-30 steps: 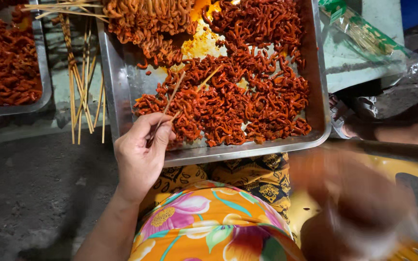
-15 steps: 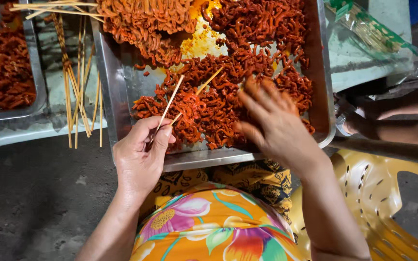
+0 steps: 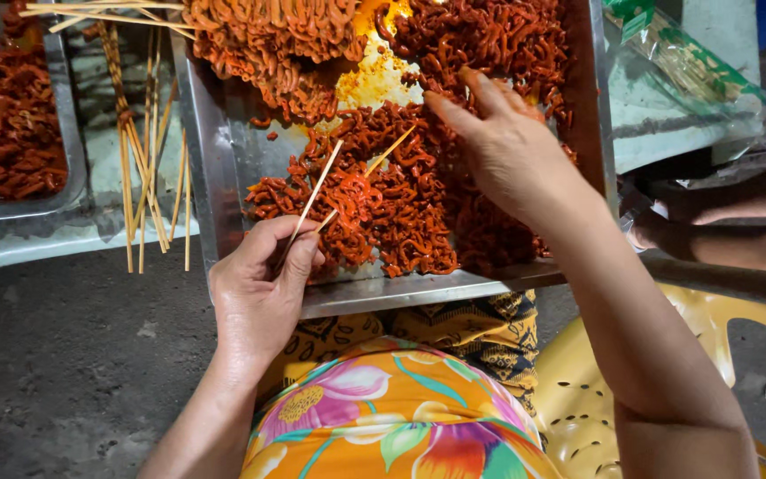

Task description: The person is skewering pieces of red, seasoned food onto wooden sticks from a metal tray.

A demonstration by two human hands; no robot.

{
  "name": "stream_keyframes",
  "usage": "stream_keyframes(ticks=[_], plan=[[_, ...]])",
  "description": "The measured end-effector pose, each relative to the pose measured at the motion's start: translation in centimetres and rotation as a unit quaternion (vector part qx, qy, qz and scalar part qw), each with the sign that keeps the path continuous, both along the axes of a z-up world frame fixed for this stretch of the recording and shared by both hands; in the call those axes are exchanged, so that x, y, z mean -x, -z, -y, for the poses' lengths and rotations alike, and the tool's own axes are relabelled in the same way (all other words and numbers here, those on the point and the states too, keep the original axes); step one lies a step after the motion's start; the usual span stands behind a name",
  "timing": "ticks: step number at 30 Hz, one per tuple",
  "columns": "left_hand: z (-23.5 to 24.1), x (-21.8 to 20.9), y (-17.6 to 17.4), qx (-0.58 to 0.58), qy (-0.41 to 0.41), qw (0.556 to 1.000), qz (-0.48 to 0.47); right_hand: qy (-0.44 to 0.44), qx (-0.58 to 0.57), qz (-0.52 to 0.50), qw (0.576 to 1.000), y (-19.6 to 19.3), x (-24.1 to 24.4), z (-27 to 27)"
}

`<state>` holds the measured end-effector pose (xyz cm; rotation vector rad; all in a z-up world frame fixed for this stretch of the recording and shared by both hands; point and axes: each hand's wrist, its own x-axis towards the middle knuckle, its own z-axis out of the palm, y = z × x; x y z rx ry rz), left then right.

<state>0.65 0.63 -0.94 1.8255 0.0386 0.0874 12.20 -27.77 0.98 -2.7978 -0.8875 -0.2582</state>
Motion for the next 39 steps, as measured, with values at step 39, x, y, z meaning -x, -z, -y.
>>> stream_keyframes(ticks=[39], plan=[[0.0,0.1,0.2,-0.001,-0.003,1.0,0.009,0.125,-0.096,-0.094,0.983,0.8,-1.7,1.5]])
